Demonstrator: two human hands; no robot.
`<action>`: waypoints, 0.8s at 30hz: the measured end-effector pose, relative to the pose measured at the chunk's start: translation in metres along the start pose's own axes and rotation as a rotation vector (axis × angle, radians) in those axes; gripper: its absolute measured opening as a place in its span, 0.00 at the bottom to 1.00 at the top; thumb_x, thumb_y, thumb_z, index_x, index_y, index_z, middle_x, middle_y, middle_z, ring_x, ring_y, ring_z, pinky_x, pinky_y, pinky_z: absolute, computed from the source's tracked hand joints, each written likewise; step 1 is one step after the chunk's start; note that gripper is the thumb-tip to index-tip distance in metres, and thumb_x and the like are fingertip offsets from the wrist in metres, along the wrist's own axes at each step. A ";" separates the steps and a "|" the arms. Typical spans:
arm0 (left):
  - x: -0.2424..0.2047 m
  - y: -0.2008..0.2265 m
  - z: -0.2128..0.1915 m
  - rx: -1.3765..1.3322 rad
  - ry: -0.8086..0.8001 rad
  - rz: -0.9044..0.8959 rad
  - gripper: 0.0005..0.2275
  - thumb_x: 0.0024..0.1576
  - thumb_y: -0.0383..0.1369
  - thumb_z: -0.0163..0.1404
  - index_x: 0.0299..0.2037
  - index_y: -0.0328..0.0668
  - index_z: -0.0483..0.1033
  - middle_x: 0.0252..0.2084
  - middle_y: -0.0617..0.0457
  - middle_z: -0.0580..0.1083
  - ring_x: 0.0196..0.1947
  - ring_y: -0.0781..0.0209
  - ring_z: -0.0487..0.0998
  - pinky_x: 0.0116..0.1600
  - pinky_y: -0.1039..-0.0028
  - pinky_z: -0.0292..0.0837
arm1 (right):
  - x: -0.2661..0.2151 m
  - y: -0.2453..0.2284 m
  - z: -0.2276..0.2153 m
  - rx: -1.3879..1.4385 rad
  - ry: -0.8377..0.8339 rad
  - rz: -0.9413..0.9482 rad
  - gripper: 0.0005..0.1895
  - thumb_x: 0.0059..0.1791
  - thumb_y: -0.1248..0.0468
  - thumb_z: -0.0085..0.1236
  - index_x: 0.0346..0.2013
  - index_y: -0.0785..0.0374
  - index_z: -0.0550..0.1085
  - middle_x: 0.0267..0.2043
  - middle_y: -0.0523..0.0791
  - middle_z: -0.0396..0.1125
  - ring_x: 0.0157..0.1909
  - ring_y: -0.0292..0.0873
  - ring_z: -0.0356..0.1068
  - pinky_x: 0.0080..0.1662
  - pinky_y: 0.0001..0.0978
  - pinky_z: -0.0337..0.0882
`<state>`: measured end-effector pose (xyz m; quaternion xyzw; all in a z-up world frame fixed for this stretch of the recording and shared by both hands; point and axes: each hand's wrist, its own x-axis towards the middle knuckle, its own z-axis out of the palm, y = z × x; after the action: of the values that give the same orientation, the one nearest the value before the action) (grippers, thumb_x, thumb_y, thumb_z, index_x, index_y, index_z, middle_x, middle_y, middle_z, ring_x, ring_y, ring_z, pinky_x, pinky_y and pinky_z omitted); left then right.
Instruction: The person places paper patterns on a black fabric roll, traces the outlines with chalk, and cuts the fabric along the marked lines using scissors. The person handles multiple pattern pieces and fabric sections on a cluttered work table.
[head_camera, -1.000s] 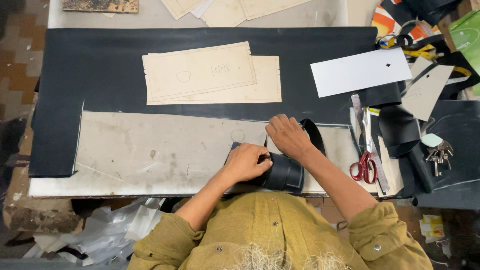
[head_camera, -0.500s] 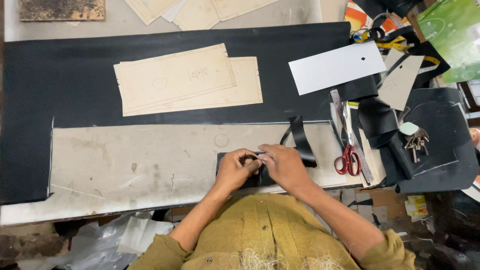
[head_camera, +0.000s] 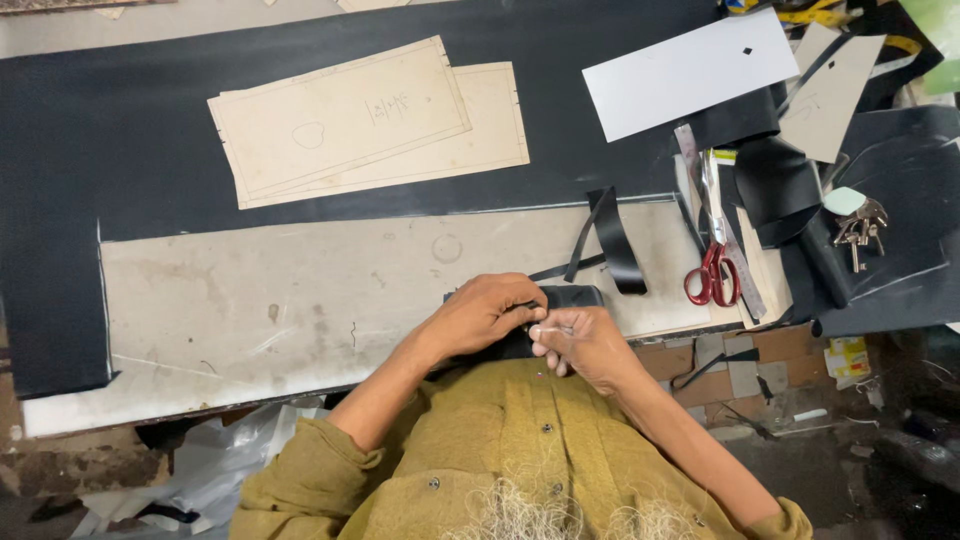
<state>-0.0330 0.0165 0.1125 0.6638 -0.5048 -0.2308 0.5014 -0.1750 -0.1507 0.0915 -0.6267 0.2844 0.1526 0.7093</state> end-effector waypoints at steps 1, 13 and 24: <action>0.001 -0.003 0.001 0.005 0.000 -0.038 0.07 0.62 0.35 0.50 0.42 0.43 0.77 0.37 0.49 0.78 0.37 0.48 0.79 0.41 0.62 0.72 | -0.001 -0.002 0.004 -0.075 0.045 -0.004 0.09 0.50 0.66 0.61 0.35 0.72 0.79 0.27 0.45 0.74 0.23 0.33 0.68 0.25 0.26 0.68; 0.016 -0.016 0.016 -0.139 0.064 -0.492 0.13 0.56 0.32 0.48 0.49 0.41 0.64 0.21 0.52 0.76 0.22 0.54 0.78 0.31 0.65 0.69 | -0.019 -0.019 0.025 -0.808 0.335 -0.585 0.09 0.44 0.67 0.61 0.36 0.69 0.80 0.24 0.52 0.72 0.26 0.46 0.70 0.32 0.34 0.67; -0.023 0.023 0.011 0.172 0.182 -0.025 0.12 0.47 0.30 0.63 0.40 0.40 0.79 0.37 0.49 0.78 0.39 0.48 0.78 0.42 0.65 0.74 | 0.006 0.002 0.000 -0.135 -0.035 0.046 0.08 0.50 0.67 0.57 0.36 0.69 0.79 0.24 0.43 0.70 0.22 0.34 0.64 0.25 0.25 0.63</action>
<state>-0.0603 0.0325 0.1244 0.7288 -0.4669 -0.1315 0.4833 -0.1710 -0.1510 0.0861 -0.6637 0.2752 0.1987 0.6665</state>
